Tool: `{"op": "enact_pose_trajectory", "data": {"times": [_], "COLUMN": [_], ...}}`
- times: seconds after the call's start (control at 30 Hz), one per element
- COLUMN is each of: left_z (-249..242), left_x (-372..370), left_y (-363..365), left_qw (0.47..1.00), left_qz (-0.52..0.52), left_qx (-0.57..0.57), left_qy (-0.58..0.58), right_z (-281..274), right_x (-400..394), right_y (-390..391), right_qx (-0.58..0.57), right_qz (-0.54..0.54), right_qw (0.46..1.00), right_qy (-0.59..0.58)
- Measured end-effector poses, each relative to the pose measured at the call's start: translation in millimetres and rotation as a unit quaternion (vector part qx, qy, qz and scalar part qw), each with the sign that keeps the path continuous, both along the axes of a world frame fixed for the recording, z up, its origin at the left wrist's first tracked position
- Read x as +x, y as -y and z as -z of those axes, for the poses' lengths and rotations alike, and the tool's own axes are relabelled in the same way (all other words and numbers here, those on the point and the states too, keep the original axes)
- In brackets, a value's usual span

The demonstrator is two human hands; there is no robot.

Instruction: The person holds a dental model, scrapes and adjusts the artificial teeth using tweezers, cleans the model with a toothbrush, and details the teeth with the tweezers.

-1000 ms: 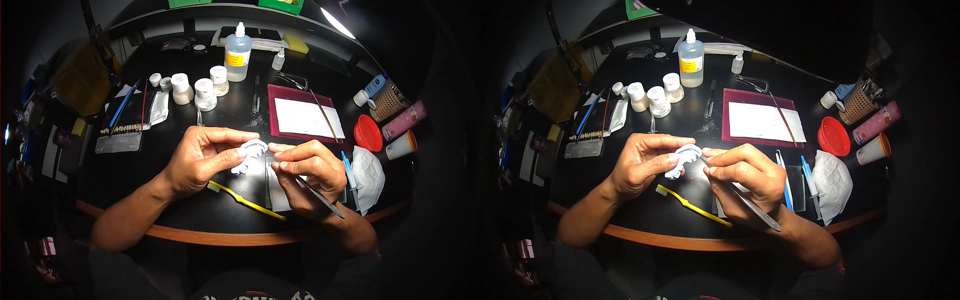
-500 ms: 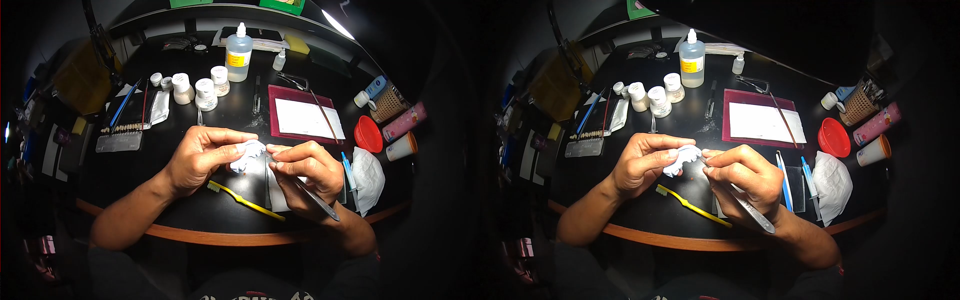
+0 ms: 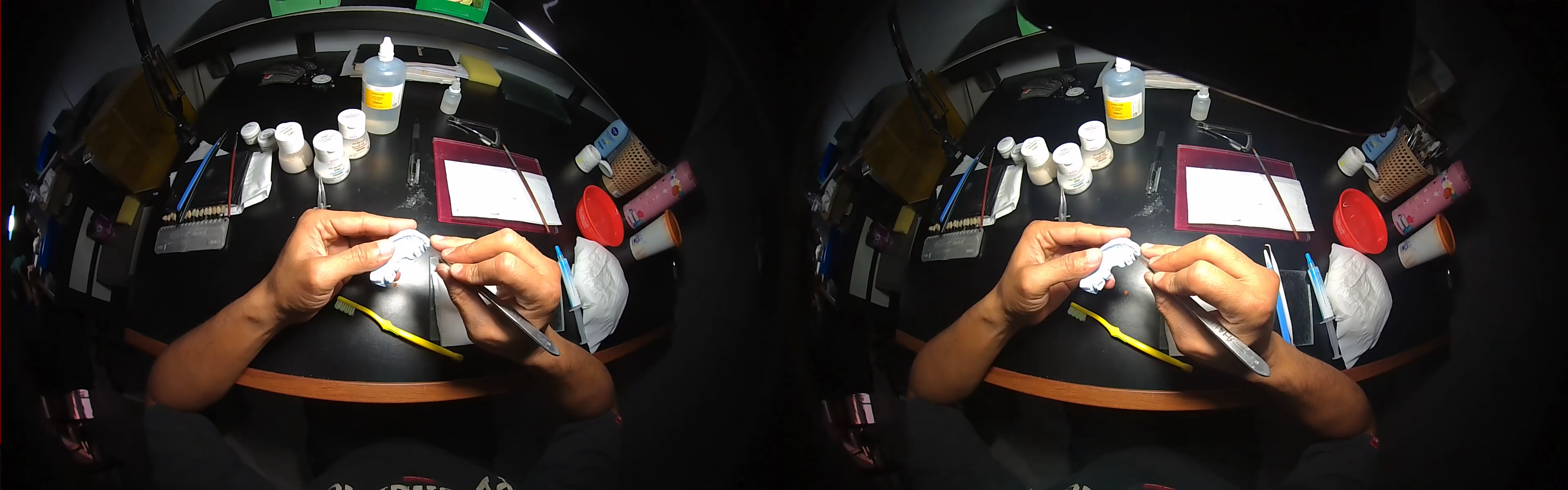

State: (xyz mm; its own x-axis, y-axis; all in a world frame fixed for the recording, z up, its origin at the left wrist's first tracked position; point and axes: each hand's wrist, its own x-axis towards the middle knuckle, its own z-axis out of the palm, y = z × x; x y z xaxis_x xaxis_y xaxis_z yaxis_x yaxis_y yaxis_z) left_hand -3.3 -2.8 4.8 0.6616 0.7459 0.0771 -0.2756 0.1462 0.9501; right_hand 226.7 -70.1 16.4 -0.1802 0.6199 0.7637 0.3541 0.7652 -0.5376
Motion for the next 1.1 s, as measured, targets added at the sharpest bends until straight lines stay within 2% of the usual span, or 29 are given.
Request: {"op": "enact_pose_trajectory", "data": {"times": [0.6,1.1], "left_z": [2.2,1.1], "left_x": [2.0,-0.7], "left_y": [2.8,-0.4], "left_qw": [0.999,0.999], "left_qz": [0.026,0.033], "left_qx": [-0.027,0.012], "left_qy": [0.012,-0.002], "right_z": [-4.2,-1.5], "right_x": [1.0,0.9], "right_y": [1.9,0.1], "right_qx": [-0.001,-0.017], "right_qz": [0.002,-0.013], "right_qw": [1.0,0.998], "right_qy": [-0.01,-0.054]}}
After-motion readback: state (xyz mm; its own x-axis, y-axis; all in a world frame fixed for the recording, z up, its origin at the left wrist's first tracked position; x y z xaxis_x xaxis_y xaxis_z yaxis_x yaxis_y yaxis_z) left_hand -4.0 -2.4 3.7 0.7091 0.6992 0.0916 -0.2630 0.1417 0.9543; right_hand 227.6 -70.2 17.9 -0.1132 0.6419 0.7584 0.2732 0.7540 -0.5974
